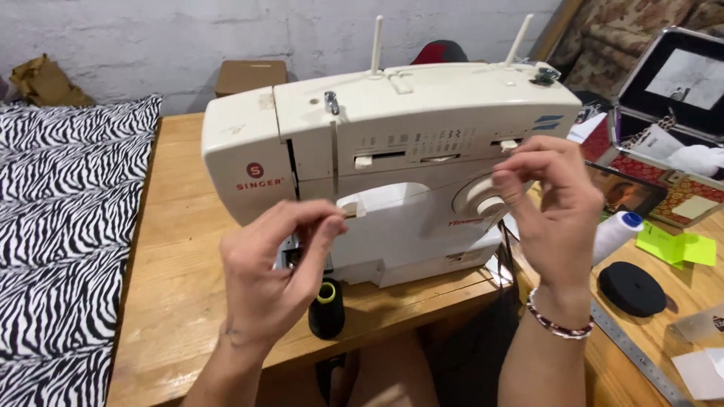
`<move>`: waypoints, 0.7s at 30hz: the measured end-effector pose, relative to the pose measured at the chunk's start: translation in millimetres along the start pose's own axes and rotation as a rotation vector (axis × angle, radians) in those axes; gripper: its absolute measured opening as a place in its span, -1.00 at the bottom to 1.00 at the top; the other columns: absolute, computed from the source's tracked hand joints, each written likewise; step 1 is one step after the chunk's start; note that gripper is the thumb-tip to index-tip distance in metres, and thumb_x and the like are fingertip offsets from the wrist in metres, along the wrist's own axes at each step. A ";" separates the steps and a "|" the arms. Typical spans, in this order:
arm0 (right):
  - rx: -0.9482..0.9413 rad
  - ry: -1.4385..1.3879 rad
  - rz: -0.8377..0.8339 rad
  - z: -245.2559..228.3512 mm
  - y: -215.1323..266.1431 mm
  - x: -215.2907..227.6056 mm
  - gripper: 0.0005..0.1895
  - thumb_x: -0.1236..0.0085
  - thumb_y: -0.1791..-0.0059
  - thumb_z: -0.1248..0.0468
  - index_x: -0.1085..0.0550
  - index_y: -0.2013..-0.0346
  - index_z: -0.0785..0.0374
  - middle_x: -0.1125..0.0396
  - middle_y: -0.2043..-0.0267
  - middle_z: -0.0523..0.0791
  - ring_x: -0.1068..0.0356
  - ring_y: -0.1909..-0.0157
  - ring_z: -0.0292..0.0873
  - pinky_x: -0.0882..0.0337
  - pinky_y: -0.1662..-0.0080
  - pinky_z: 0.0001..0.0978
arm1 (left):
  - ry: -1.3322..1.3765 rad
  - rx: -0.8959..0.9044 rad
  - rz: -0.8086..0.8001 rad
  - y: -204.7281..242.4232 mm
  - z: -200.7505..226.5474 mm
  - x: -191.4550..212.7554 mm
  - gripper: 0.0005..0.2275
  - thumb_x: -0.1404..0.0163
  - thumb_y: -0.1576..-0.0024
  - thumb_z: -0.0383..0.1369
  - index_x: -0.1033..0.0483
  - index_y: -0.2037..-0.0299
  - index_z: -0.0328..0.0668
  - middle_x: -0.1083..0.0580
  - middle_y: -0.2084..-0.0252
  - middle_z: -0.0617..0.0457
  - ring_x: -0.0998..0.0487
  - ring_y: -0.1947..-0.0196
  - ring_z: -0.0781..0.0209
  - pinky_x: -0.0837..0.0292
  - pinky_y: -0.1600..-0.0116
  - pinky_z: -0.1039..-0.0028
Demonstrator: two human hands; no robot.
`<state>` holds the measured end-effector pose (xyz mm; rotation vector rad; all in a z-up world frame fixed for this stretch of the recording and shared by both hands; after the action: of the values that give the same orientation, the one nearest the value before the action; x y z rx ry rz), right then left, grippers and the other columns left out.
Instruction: Preparing a sewing machine by selecting a bobbin from a case, inserting it into the machine, and threading the machine guides.
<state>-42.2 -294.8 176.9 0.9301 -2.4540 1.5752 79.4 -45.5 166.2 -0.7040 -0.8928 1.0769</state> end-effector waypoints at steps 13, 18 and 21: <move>-0.114 -0.162 0.162 41.8 -5.1 43.3 -0.87 -0.12 -0.11 0.25 -0.46 0.20 0.28 -0.32 0.04 -0.06 -0.31 -0.04 -0.20 -0.33 -0.08 -0.48 | 0.410 0.350 -0.088 -25.0 -0.6 -7.2 -0.93 0.07 -0.28 -0.47 -0.47 0.19 -0.29 -0.53 0.37 0.02 -0.55 0.39 0.31 -0.56 0.24 0.62; -0.164 -0.282 0.214 61.4 -0.5 44.7 -0.91 -0.13 -0.08 0.27 -0.47 0.23 0.24 -0.35 0.08 -0.09 -0.32 0.00 -0.24 -0.36 -0.04 -0.52 | 0.624 0.451 -0.074 -12.5 1.4 -18.3 -0.92 0.12 -0.31 -0.48 -0.39 0.19 -0.34 -0.27 0.51 0.09 -0.24 0.51 0.36 -0.16 0.38 0.63; -0.211 -0.322 0.225 60.5 5.8 43.9 -0.87 -0.14 -0.06 0.23 -0.49 0.23 0.24 -0.37 0.13 -0.12 -0.34 0.02 -0.21 -0.39 -0.06 -0.48 | 0.595 0.457 0.006 -7.0 -2.9 -23.3 -0.91 0.10 -0.30 -0.47 -0.38 0.20 -0.39 -0.22 0.55 0.09 -0.16 0.55 0.38 -0.04 0.39 0.65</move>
<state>-66.0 -364.0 160.5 0.9656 -2.9695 1.2678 80.2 -69.9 164.6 -0.5885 -0.1243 0.9515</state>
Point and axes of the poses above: each hand's wrist, its own y-axis away from the middle knuckle, its own x-axis out of the back of the hand, z = x × y, the point moved 4 cm from there along -y, towards the middle knuckle
